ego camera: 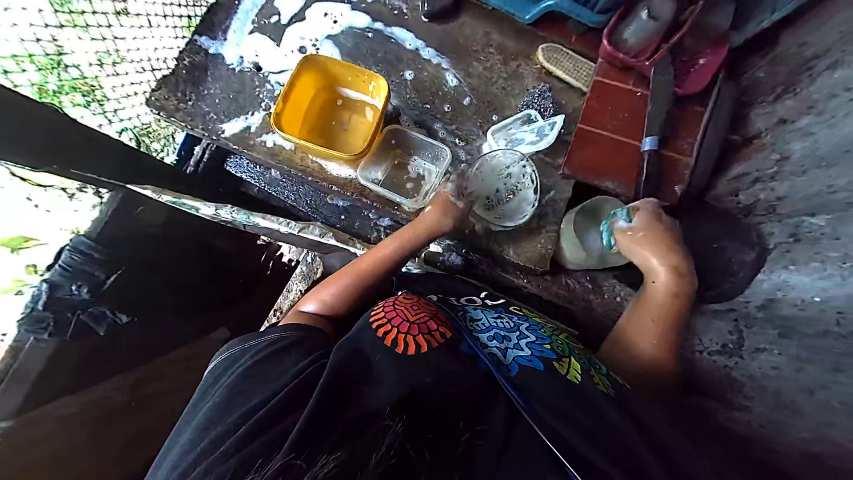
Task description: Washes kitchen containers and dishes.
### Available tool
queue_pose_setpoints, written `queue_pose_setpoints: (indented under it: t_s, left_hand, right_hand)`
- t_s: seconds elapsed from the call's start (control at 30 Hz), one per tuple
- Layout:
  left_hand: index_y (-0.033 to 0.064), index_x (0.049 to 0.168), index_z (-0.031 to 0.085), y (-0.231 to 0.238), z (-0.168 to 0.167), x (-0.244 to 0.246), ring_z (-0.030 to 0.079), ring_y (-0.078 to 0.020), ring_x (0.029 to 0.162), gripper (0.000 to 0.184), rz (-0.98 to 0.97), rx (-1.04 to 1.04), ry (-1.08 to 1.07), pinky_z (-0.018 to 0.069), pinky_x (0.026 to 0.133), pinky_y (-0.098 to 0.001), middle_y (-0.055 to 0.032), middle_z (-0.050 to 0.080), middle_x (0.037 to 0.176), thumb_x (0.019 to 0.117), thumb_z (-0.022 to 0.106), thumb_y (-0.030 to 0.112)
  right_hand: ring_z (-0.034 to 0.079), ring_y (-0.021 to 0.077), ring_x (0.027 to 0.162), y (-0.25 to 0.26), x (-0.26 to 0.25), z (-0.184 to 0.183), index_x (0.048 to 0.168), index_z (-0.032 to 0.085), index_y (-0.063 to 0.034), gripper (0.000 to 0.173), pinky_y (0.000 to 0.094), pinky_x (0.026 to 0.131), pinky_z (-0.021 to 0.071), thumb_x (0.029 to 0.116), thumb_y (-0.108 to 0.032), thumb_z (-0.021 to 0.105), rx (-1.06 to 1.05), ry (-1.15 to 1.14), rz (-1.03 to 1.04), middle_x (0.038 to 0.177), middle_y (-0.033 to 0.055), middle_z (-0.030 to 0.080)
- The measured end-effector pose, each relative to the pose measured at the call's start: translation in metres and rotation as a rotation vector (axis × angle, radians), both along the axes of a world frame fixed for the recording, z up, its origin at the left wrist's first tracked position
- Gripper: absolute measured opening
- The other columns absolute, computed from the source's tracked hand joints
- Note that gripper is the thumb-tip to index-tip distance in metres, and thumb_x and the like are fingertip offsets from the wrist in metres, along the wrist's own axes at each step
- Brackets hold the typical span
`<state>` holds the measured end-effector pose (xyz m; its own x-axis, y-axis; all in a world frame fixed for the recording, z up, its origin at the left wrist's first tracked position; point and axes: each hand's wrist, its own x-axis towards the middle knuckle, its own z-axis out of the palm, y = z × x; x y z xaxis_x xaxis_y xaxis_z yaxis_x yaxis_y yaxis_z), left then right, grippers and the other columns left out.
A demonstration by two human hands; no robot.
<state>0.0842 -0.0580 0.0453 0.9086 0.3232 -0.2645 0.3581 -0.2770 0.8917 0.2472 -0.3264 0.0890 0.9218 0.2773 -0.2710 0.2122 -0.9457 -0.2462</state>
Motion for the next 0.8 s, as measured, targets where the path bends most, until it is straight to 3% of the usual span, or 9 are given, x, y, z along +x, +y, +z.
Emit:
queue_pose_setpoints:
  t_s: [0.1,0.17,0.23,0.37,0.5,0.6,0.67,0.73,0.8]
  left_hand:
    - [-0.0027,0.146,0.051,0.004,0.009,-0.015,0.049,-0.0379,0.140,0.053,-0.011,0.422,-0.110,0.0415,0.114,-0.0499,-0.0251,0.042,0.156,0.1017,0.061,0.025]
    - [0.0021,0.149,0.051,0.015,0.003,-0.026,0.047,-0.0425,0.140,0.059,-0.022,0.664,-0.042,0.0396,0.112,-0.0588,-0.0257,0.043,0.156,0.0978,0.065,0.029]
    - [0.0005,0.148,0.051,0.028,-0.006,-0.037,0.048,-0.0465,0.138,0.055,-0.088,0.731,0.154,0.0322,0.114,-0.0656,-0.0282,0.053,0.146,0.1000,0.062,0.025]
    - [0.0065,0.122,0.071,0.045,-0.021,-0.053,0.063,-0.0401,0.119,0.026,-0.189,0.809,0.207,0.0420,0.106,-0.0621,-0.0190,0.071,0.121,0.1013,0.058,0.016]
    - [-0.0056,0.109,0.069,0.055,0.000,-0.060,0.069,-0.0352,0.103,0.024,0.107,0.505,-0.188,0.0501,0.098,-0.0541,-0.0216,0.072,0.103,0.1029,0.055,0.013]
    - [-0.0056,0.115,0.064,0.061,0.021,-0.050,0.066,-0.0100,0.085,0.035,0.399,0.130,-0.294,0.0549,0.085,-0.0323,-0.0085,0.069,0.093,0.1099,0.045,0.024]
    - [-0.0043,0.103,0.066,0.057,0.022,-0.030,0.062,-0.0051,0.071,0.034,0.530,0.199,-0.385,0.0543,0.073,-0.0273,-0.0036,0.066,0.080,0.1083,0.049,0.024]
    - [-0.0071,0.097,0.071,0.045,0.024,-0.007,0.065,-0.0161,0.071,0.035,0.570,0.366,-0.446,0.0542,0.073,-0.0364,-0.0131,0.070,0.078,0.1038,0.057,0.024]
    - [-0.0058,0.089,0.071,0.026,0.030,0.014,0.064,-0.0179,0.064,0.033,0.585,0.436,-0.549,0.0527,0.066,-0.0371,-0.0129,0.068,0.072,0.1011,0.060,0.022]
  right_hand:
    - [0.060,0.0590,0.109,-0.001,0.012,-0.008,0.129,0.060,0.0072,0.035,0.0779,0.089,0.0426,0.0989,-0.011,0.065,-0.122,0.124,0.140,0.116,0.0384,0.063]
    - [0.062,0.0550,0.106,0.000,0.019,-0.017,0.119,0.067,0.0062,0.027,0.0756,0.089,0.0437,0.0954,-0.007,0.069,-0.162,0.171,0.211,0.112,0.0352,0.065]
    - [0.062,0.0540,0.106,0.003,0.027,-0.030,0.115,0.068,0.0071,0.026,0.0745,0.089,0.0444,0.0926,-0.005,0.072,-0.197,0.195,0.275,0.111,0.0347,0.066]
    - [0.060,0.0516,0.113,0.022,0.026,-0.037,0.121,0.063,0.0101,0.030,0.0712,0.094,0.0432,0.0929,-0.001,0.067,-0.366,0.353,0.325,0.115,0.0351,0.064]
    - [0.064,0.0470,0.104,-0.004,0.038,-0.036,0.128,0.062,0.0046,0.034,0.0676,0.089,0.0491,0.0946,0.001,0.067,0.016,0.381,0.375,0.117,0.0310,0.066]
    - [0.063,0.0479,0.106,0.019,0.023,0.020,0.130,0.059,0.0040,0.030,0.0691,0.091,0.0471,0.1034,-0.010,0.058,0.195,0.254,0.303,0.118,0.0325,0.063]
    - [0.062,0.0482,0.110,0.057,-0.002,0.055,0.133,0.057,0.0058,0.035,0.0678,0.095,0.0464,0.1037,-0.014,0.056,0.315,0.062,0.265,0.121,0.0342,0.062]
    - [0.065,0.0300,0.109,0.106,-0.037,0.064,0.133,0.055,0.0039,0.036,0.0480,0.094,0.0533,0.1015,-0.013,0.055,0.564,-0.095,0.319,0.122,0.0245,0.063]
    - [0.065,0.0211,0.113,0.160,-0.065,0.050,0.132,0.055,0.0076,0.035,0.0363,0.098,0.0539,0.1003,-0.005,0.052,0.851,-0.192,0.479,0.125,0.0215,0.064]
